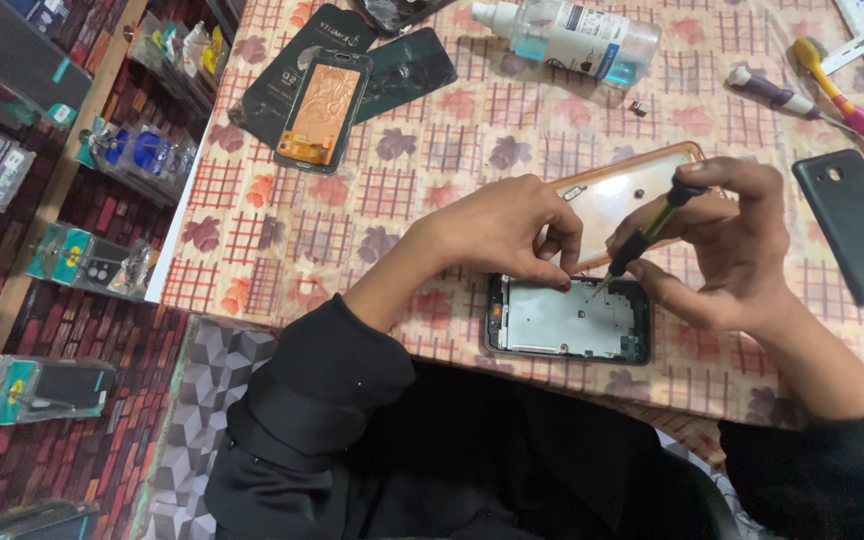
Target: The person uses a screwdriver to remove screws from a smartphone's internal metal shield. They lift the shield to expose the motherboard and continue unscrewing components. The back cover and other parts remain on the table.
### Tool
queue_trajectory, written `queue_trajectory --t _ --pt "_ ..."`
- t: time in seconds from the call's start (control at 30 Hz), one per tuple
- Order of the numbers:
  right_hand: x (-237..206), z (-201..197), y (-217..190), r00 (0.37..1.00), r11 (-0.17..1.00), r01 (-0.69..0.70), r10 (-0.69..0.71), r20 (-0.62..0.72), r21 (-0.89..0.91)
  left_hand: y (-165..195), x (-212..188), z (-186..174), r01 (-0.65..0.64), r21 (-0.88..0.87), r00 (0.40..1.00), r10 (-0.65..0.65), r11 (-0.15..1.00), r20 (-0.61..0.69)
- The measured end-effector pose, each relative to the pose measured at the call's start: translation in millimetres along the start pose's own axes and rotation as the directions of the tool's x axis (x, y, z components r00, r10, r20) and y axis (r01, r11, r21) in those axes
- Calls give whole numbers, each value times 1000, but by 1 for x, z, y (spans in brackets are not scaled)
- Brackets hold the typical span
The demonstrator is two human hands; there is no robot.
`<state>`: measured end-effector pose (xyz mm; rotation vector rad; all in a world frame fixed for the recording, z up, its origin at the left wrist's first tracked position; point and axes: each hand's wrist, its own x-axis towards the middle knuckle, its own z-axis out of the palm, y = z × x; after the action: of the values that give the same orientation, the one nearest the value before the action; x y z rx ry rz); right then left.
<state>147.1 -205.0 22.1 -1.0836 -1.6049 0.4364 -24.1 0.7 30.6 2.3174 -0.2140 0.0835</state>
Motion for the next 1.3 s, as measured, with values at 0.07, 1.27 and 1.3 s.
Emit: queue_trajectory --t 0.07,1.27,1.3 --pt "-1 1 -2 1000 1000 -22 21 17 21 0 0 1 6 6 1000 -6 1000 -2" --pt "1 -4 -13 993 995 88 -92 77 57 -7 2 6 -9 12 1000 9 1000 -13" --pt "3 -2 -12 993 994 110 -111 40 22 -7 2 6 -8 13 1000 8 1000 -14"
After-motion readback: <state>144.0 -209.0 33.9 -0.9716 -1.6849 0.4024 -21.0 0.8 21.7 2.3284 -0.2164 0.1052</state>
